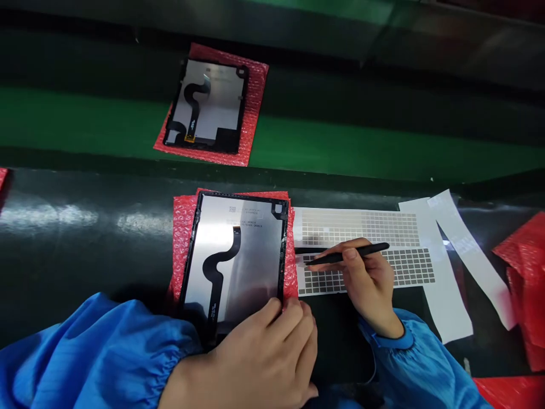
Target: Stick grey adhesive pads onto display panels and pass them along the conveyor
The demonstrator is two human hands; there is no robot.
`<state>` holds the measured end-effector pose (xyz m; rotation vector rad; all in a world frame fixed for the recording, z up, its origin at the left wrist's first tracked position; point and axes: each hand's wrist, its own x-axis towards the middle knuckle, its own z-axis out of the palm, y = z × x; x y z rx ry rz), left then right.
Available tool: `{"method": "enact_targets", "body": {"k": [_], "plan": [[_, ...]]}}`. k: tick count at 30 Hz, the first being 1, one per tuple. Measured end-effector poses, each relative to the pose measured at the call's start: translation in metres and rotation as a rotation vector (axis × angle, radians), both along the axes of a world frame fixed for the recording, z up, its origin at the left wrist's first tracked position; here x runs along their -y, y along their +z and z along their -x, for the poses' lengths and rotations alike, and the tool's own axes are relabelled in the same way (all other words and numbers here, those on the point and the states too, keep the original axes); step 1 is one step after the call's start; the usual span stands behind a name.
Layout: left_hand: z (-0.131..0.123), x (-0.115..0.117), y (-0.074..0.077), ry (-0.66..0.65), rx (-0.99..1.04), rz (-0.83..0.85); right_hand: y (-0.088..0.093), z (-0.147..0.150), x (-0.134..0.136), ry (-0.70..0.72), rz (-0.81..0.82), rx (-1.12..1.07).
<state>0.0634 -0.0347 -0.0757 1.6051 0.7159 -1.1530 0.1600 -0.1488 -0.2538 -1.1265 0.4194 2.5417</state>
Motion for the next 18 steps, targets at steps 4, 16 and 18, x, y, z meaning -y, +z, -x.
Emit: {"method": "enact_targets", "body": {"k": [4, 16, 18], "plan": [[0.017, -0.006, 0.0, -0.014, -0.17, -0.131, 0.002, 0.019, -0.013, -0.059, 0.001, -0.045], [0.033, 0.002, 0.003, -0.022, -0.257, -0.108, 0.007, 0.031, -0.019, -0.01, 0.016, -0.092], [0.034, 0.002, 0.002, -0.008, -0.254, -0.118, 0.007, 0.032, -0.018, -0.013, 0.013, -0.095]]}}
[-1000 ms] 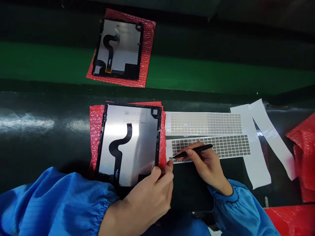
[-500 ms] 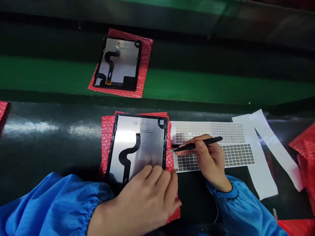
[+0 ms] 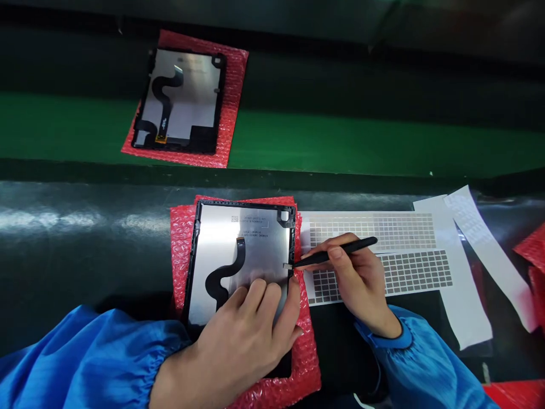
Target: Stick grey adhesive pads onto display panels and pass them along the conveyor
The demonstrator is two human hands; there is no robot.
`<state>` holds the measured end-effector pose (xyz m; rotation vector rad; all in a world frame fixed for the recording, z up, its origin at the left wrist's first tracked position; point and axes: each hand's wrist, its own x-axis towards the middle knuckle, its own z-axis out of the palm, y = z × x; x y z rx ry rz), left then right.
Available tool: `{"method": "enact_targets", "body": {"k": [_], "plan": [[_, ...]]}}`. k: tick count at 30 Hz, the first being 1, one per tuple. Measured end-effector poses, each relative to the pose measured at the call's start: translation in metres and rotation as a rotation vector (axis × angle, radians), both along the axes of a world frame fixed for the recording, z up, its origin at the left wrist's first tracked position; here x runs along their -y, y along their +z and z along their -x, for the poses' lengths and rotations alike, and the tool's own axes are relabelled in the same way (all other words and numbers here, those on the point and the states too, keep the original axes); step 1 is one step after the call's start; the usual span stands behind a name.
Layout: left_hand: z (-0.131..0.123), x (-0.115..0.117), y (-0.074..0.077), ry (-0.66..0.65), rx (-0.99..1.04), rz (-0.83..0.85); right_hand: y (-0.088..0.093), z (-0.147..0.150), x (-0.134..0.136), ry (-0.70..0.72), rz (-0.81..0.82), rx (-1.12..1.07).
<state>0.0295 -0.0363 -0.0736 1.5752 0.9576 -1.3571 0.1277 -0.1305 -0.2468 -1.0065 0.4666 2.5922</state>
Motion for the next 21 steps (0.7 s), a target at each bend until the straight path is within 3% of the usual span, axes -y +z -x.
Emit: {"method": "enact_targets", "body": {"k": [21], "plan": [[0.0041, -0.0003, -0.0083, -0.003, -0.02, -0.018, -0.0018, 0.0024, 0.0048, 0.025, -0.001, 0.026]]}}
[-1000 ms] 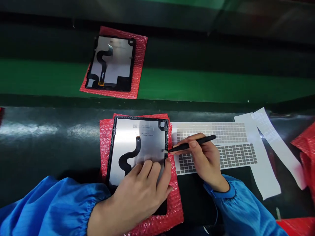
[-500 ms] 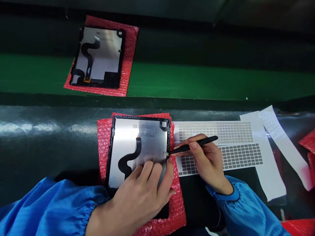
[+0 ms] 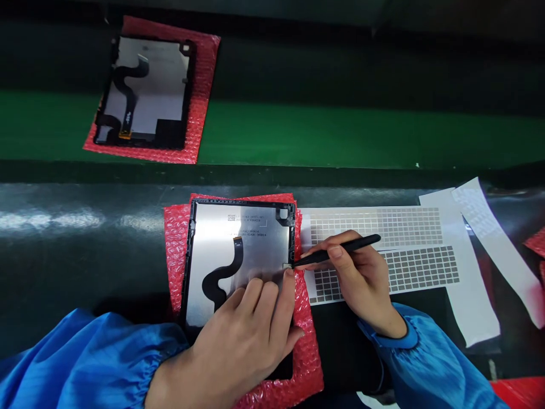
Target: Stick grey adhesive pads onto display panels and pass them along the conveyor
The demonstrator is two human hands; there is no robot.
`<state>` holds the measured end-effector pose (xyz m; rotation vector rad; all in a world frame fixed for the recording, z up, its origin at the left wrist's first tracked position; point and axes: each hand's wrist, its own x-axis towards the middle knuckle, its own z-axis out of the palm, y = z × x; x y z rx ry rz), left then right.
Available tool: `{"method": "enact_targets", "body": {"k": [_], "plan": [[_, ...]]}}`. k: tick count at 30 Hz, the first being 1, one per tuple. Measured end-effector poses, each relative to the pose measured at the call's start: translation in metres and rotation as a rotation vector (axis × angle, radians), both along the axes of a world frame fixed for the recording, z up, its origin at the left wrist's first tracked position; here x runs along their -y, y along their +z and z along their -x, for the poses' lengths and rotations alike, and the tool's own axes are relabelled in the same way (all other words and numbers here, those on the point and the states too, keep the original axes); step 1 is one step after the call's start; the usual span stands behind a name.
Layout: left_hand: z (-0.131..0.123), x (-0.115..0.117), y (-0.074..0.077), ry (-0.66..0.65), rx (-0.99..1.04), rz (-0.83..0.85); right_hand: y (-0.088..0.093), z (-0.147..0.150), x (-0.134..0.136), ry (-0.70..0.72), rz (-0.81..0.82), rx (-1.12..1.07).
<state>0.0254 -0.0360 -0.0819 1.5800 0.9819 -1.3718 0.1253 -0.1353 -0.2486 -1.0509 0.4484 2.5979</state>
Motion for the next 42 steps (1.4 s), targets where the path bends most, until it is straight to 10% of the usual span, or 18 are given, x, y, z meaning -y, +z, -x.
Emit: {"method": "enact_targets", "body": {"k": [17, 29, 42], "plan": [[0.001, 0.002, -0.013, 0.023, 0.003, 0.052, -0.035, -0.025, 0.013, 0.019, -0.057, 0.294], [0.007, 0.019, -0.101, -0.031, 0.078, 0.2, -0.08, -0.012, 0.034, 0.085, -0.248, 0.226], [0.0, 0.045, -0.106, -0.026, 0.055, 0.136, -0.092, -0.013, 0.051, 0.077, -0.176, 0.185]]}}
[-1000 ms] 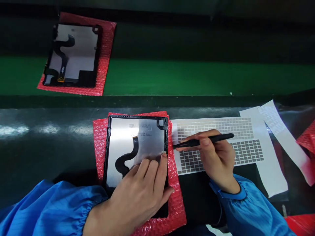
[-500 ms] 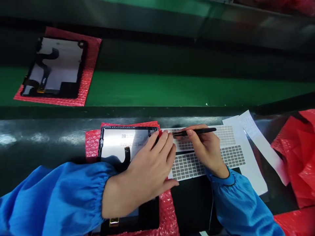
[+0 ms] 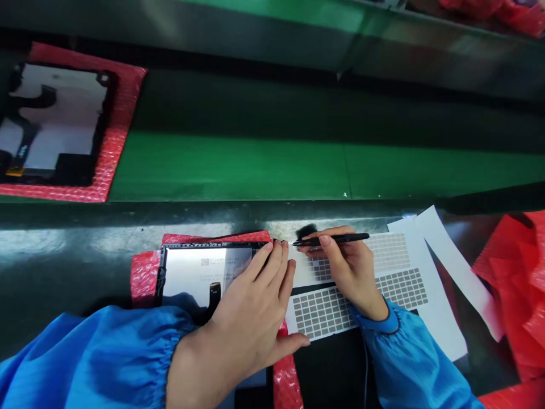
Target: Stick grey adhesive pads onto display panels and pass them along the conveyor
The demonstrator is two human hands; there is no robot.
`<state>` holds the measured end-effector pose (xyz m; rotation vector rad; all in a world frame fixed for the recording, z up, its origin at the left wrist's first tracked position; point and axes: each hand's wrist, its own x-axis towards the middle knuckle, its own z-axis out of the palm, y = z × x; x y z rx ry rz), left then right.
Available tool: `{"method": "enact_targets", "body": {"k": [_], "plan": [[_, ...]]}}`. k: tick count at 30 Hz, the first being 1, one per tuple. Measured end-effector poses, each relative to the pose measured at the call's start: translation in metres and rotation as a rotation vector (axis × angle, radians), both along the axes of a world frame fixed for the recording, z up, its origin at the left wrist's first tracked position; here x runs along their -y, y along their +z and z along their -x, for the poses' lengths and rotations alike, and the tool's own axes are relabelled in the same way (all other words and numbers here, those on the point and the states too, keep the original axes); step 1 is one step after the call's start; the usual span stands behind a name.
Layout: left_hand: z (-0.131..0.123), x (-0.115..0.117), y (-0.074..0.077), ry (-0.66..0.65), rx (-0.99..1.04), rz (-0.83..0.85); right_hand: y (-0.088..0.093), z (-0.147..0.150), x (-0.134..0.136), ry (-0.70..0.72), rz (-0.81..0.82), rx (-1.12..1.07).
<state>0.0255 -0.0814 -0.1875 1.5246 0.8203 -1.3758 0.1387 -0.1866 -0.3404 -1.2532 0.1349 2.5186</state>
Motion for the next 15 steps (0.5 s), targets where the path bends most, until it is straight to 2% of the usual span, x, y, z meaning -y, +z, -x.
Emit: {"method": "enact_targets", "body": {"k": [15], "plan": [[-0.014, 0.012, -0.016, -0.004, -0.006, -0.016, -0.02, -0.01, 0.01, 0.013, 0.102, -0.041]]}}
